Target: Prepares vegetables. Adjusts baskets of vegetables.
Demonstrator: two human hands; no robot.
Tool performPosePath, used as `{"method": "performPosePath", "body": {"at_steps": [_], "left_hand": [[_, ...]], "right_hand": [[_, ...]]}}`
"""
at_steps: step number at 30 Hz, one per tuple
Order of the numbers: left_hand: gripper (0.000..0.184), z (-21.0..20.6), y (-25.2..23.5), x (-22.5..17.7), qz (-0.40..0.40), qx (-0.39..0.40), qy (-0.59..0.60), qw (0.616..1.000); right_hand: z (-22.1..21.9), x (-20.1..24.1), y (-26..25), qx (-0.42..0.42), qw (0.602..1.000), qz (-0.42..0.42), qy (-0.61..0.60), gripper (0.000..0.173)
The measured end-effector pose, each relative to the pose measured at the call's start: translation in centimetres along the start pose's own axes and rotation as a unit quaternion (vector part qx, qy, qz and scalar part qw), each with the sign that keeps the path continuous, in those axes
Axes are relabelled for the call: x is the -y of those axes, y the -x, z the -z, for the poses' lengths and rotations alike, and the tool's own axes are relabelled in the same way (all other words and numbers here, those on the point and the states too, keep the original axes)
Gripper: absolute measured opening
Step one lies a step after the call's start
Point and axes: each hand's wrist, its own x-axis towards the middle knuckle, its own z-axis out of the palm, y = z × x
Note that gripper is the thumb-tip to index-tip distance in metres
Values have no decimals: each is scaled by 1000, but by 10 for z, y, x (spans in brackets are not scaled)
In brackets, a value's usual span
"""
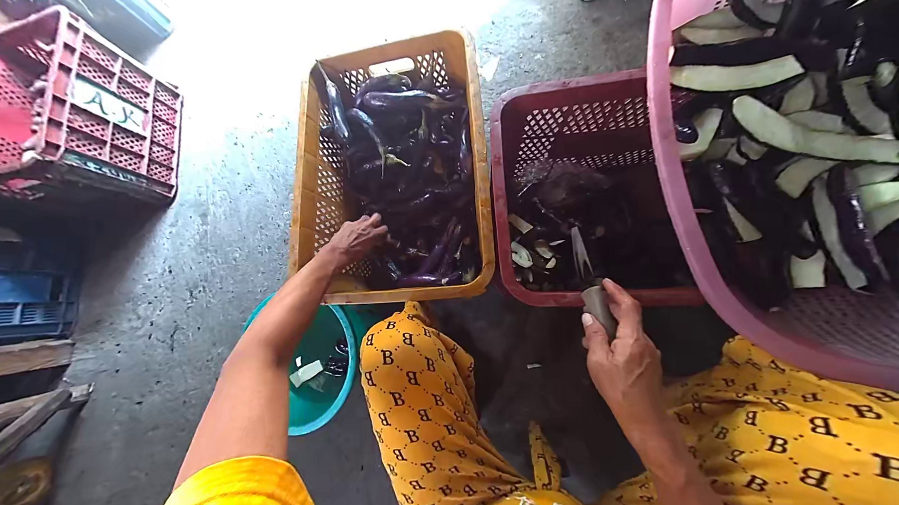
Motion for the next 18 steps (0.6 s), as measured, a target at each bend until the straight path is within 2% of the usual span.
{"method": "performPosePath", "body": {"at_steps": [2,3,5,8,9,10,11,14,16,18], "left_hand": [[28,26,6,-13,67,-103,175,977],[32,40,10,-23,117,-144,294,938],[42,66,17,-46,184,-209,528,803],[48,103,24,-91,158,-270,744,590],[49,116,27,-107,148,-273,786,535],[50,127,29,-123,137,-269,813,497],[51,137,32,-138,121,-256,831,479],[49,162,44,-181,76,-192,845,494],[46,174,51,-212,74,-153,826,537],[46,175,58,-239,51,-128,781,610]], "right_hand": [[-1,4,-1,30,993,-53,-104,50],[1,6,-2,57,981,-84,-165,51],[3,10,-4,101,955,-119,-251,50],[7,19,-3,147,938,-144,-280,45],[9,23,-1,154,934,-151,-286,42],[13,26,0,156,931,-151,-294,39],[16,29,0,154,931,-143,-299,38],[29,38,-5,136,936,-124,-301,37],[39,47,-13,124,940,-122,-294,34],[45,52,-23,125,950,-107,-265,35]]}}
